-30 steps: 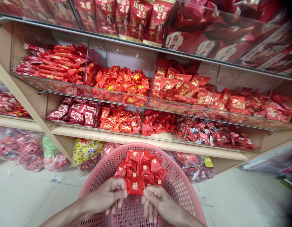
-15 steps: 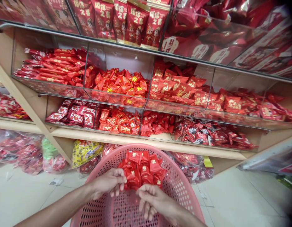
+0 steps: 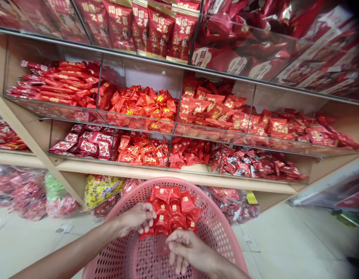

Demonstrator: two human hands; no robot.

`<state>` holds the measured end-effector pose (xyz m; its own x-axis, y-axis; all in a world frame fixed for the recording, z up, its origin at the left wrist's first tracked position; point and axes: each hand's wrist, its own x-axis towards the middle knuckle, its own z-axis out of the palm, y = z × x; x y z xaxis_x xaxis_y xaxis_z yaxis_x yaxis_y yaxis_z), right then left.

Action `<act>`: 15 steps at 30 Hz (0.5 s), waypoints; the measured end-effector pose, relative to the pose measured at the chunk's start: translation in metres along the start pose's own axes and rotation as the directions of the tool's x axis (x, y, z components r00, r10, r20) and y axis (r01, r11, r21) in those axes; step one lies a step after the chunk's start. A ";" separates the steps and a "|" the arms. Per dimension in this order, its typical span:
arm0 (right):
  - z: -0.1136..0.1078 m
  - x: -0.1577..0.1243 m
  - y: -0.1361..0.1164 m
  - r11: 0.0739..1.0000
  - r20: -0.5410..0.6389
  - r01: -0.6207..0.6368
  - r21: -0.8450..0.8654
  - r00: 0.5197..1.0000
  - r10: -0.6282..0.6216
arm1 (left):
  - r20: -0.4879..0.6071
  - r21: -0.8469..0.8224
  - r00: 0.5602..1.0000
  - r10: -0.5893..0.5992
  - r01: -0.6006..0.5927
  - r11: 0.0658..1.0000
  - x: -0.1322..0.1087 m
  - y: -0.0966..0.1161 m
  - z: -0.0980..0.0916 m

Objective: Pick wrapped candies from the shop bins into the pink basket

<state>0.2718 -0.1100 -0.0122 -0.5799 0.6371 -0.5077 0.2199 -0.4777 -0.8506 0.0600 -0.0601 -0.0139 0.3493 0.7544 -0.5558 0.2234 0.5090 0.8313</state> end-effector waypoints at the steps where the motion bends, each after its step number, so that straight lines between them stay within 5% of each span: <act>1: 0.000 0.001 0.001 1.000 -0.006 -0.004 -0.029 1.000 0.004 | -0.008 -0.001 1.000 0.002 -0.002 1.000 0.001 0.000 0.000; 5: 0.001 0.005 0.005 0.948 -0.027 0.012 -0.319 0.999 -0.022 | -0.015 -0.035 1.000 -0.010 0.009 0.999 -0.001 -0.001 -0.002; 9: 0.005 0.010 0.002 0.698 -0.009 0.105 -0.708 0.988 -0.157 | -0.033 0.013 0.999 0.000 0.000 1.000 -0.008 -0.003 -0.006; 12: 0.010 0.018 -0.003 0.601 0.009 0.095 -0.793 0.990 -0.144 | -0.075 0.125 0.997 0.004 0.005 0.992 -0.014 -0.003 -0.006; 15: 0.012 0.029 -0.004 0.544 0.003 0.090 -0.834 0.987 -0.159 | -0.006 0.274 1.000 0.026 -0.023 0.962 -0.021 -0.005 -0.001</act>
<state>0.2450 -0.0970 -0.0216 -0.6097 0.7031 -0.3661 0.7221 0.3021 -0.6224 0.0512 -0.0779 -0.0066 0.3490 0.7698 -0.5344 0.4559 0.3588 0.8145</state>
